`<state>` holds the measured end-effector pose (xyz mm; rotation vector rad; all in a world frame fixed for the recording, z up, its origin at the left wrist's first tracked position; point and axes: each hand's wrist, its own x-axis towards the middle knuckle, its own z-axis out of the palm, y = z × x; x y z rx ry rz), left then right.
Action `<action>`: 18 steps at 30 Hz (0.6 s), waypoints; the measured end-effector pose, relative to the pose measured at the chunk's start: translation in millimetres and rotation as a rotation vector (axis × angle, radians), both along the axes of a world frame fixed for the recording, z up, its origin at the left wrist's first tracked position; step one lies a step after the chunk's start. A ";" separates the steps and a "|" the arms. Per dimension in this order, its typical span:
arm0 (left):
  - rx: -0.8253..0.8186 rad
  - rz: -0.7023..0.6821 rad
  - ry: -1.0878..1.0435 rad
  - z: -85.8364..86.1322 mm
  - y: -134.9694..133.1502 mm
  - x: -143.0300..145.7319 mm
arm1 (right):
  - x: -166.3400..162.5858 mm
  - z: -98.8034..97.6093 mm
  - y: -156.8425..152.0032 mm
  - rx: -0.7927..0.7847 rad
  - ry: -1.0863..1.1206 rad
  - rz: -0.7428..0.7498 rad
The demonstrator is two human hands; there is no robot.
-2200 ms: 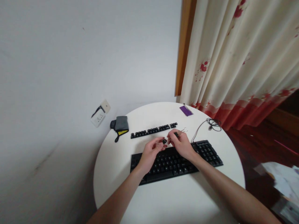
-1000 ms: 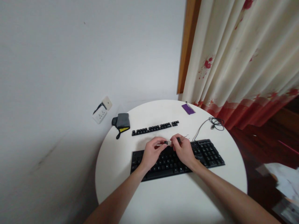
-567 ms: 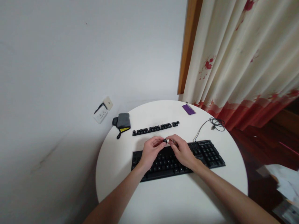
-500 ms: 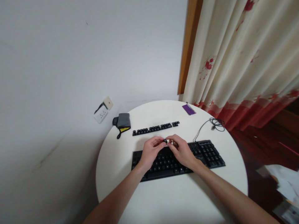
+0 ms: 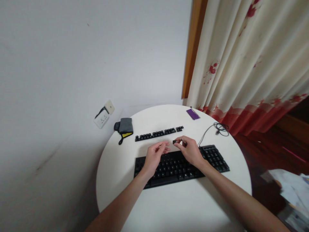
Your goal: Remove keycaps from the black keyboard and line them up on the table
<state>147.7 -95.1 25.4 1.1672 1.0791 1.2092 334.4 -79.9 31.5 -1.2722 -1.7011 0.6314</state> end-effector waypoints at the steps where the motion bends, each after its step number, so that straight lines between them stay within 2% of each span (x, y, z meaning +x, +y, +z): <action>1: -0.002 0.012 -0.001 0.5 0.6 -0.3 | 8.3 -0.7 11.5 0.003 -0.039 -0.052; 3: -0.002 0.019 0.003 1.3 1.5 -1.1 | 27.4 -5.2 39.0 -0.030 -0.152 -0.144; 5: -0.001 0.012 0.017 1.8 1.7 -1.4 | 45.6 -13.4 66.8 -0.142 -0.277 -0.252; 6: 0.001 0.005 0.029 2.1 1.5 -1.3 | 53.0 -18.3 78.8 -0.213 -0.341 -0.280; 8: 0.009 -0.013 0.054 2.9 0.6 -0.5 | 63.2 -28.7 96.9 -0.258 -0.380 -0.281; 13: 0.022 -0.053 0.107 7.0 -2.0 1.2 | 69.4 -48.0 114.7 -0.305 -0.425 -0.246; 18: 0.023 -0.070 0.142 8.8 -2.2 0.6 | 73.7 -56.5 119.4 -0.317 -0.442 -0.269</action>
